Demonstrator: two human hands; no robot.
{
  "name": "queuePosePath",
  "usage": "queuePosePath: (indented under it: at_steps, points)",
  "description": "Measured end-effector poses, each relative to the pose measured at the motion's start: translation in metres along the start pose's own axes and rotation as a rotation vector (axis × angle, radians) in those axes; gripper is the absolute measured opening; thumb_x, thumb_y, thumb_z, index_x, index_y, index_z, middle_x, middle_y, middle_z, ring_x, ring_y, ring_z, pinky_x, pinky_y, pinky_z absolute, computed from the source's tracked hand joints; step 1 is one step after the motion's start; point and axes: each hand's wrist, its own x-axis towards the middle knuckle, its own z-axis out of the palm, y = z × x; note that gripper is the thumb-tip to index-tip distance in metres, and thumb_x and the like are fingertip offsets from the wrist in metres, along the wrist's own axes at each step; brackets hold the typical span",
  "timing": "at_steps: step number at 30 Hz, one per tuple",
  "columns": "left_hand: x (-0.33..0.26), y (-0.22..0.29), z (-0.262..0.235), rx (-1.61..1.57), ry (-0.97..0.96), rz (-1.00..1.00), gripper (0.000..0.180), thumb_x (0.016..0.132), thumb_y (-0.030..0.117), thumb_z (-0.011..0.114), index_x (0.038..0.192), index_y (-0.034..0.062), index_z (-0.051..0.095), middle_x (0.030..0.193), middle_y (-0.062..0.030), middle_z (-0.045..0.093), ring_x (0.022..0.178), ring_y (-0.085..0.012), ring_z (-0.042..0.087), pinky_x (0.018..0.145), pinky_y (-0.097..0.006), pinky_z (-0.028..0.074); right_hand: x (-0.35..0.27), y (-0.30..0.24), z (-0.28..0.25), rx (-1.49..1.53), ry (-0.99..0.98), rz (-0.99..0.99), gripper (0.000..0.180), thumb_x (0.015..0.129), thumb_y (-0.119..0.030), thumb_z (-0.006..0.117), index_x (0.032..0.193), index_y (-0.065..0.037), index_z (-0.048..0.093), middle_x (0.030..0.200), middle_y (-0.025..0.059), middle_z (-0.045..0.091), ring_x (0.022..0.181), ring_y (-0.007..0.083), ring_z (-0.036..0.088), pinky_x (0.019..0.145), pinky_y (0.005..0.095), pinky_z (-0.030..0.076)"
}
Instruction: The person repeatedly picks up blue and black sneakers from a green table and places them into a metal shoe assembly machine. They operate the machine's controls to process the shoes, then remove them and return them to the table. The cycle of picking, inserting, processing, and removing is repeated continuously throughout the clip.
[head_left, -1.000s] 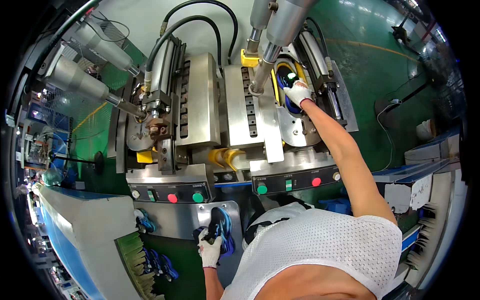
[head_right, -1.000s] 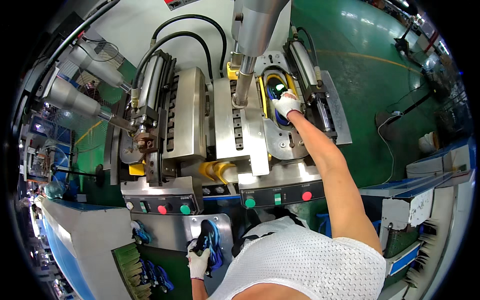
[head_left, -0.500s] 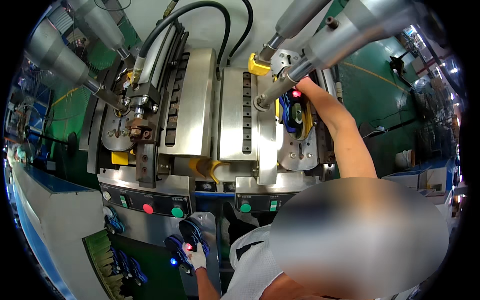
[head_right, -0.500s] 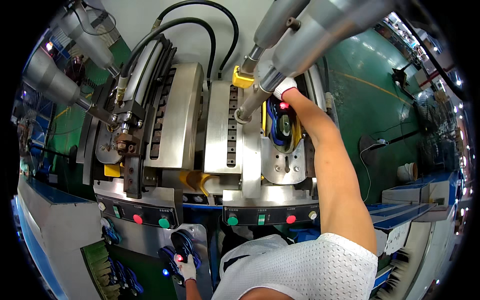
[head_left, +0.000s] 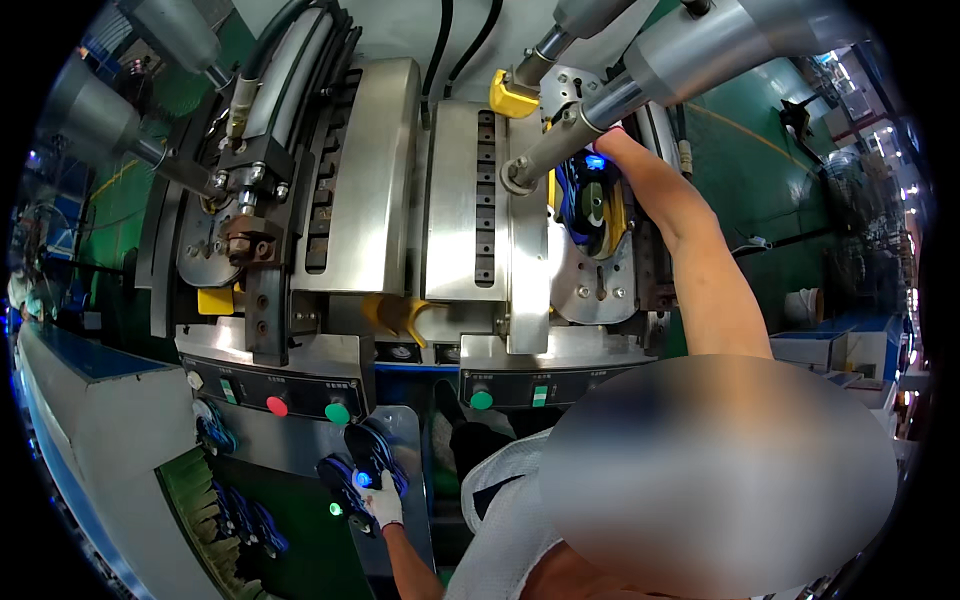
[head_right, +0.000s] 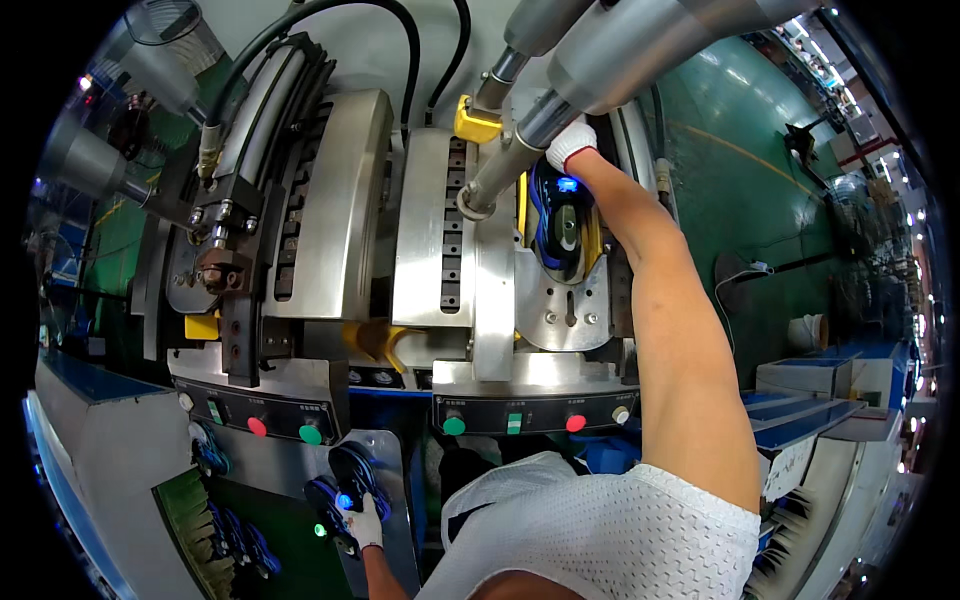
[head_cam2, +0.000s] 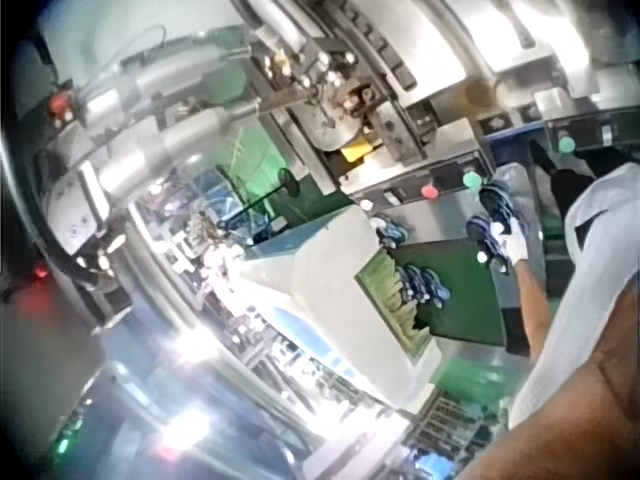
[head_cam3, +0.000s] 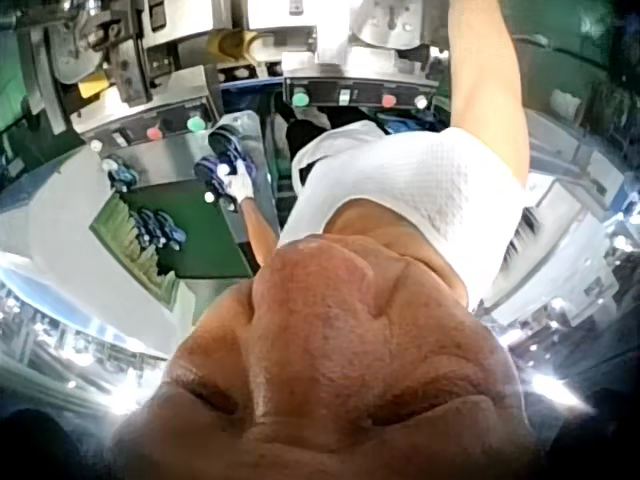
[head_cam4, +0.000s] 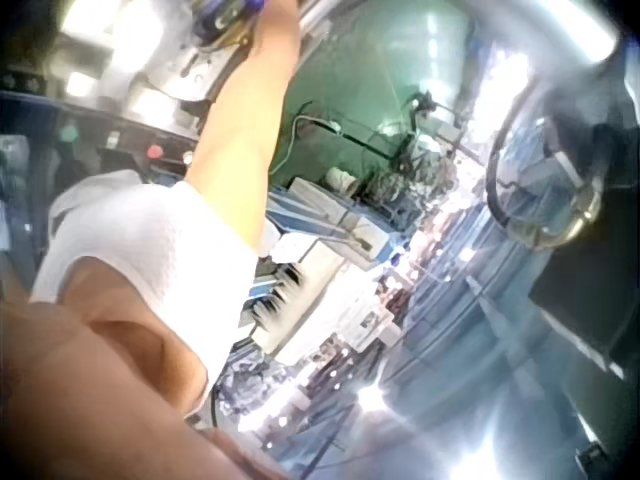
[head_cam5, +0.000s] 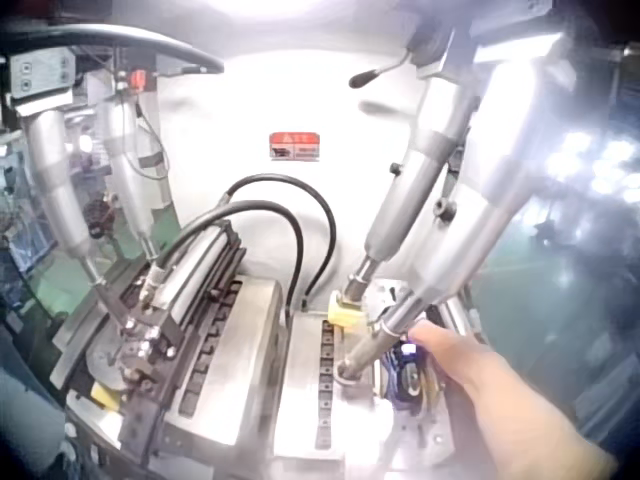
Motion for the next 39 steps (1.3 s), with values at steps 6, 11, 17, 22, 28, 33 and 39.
queuePosePath:
  at_steps: [6,11,17,22,28,33,39]
  points:
    - [-0.022,0.029,-0.032,-0.125,-0.051,0.048,0.074,0.088,0.031,0.075,0.148,0.0083,0.038,0.133,-0.0252,0.058,0.119,-0.0424,0.058,0.102,-0.047,0.046,0.0,-0.022,-0.068,0.481,-0.471,0.323,0.051,0.091,-0.042,0.052,0.12,-0.005,0.072,0.126,0.0223,0.067,0.113,0.0375,0.067,0.094,0.0449,0.054]
    - [-0.01,0.006,-0.001,-0.267,0.081,0.226,0.069,0.09,0.032,0.074,0.145,0.0064,0.043,0.133,-0.0223,0.06,0.118,-0.0396,0.06,0.101,-0.045,0.046,-0.054,-0.064,-0.132,0.539,-0.395,0.558,0.077,0.08,-0.065,0.06,0.117,0.002,0.071,0.125,0.0246,0.067,0.117,0.0372,0.065,0.101,0.0446,0.05]
    - [-0.017,0.035,-0.013,-0.356,0.011,0.214,0.069,0.09,0.024,0.075,0.146,0.0033,0.041,0.135,-0.0192,0.06,0.122,-0.0346,0.058,0.104,-0.042,0.044,-0.119,-0.089,-0.084,0.646,-0.072,0.848,0.054,0.075,-0.035,0.075,0.121,-0.011,0.056,0.109,0.0199,0.069,0.105,0.0385,0.067,0.096,0.047,0.05]
    - [-0.014,0.019,-0.014,-0.297,0.041,0.258,0.072,0.088,0.026,0.075,0.148,0.0083,0.04,0.136,-0.0178,0.06,0.124,-0.0332,0.059,0.106,-0.043,0.044,-0.112,-0.089,-0.055,0.341,-0.12,0.692,0.049,0.082,-0.049,0.066,0.109,-0.008,0.065,0.102,0.0229,0.071,0.1,0.038,0.069,0.089,0.0504,0.051]
    - [-0.004,0.022,-0.011,-0.239,0.058,0.263,0.078,0.084,0.041,0.075,0.148,0.0117,0.041,0.139,-0.0175,0.057,0.128,-0.0355,0.056,0.106,-0.043,0.042,-0.116,-0.049,-0.086,0.552,-0.122,0.486,0.06,0.081,-0.051,0.069,0.118,-0.003,0.07,0.112,0.0244,0.071,0.109,0.0364,0.068,0.095,0.0457,0.052]
    - [-0.002,-0.002,0.013,-0.344,0.153,0.302,0.075,0.083,0.036,0.078,0.143,0.0041,0.045,0.136,-0.0206,0.056,0.125,-0.0368,0.056,0.106,-0.044,0.043,-0.213,-0.204,-0.268,0.996,0.248,0.209,0.073,0.096,-0.022,0.068,0.152,0.007,0.031,0.154,0.0283,0.04,0.142,0.0363,0.043,0.119,0.0412,0.033]
    - [-0.008,0.006,-0.011,-0.465,0.048,0.324,0.077,0.081,0.034,0.079,0.142,0.0025,0.045,0.134,-0.0253,0.054,0.127,-0.0418,0.053,0.107,-0.047,0.043,-0.339,-0.35,-0.264,0.373,-0.247,-0.323,0.089,0.081,-0.015,0.076,0.152,0.008,0.028,0.158,0.0299,0.029,0.146,0.0445,0.031,0.121,0.0492,0.025]
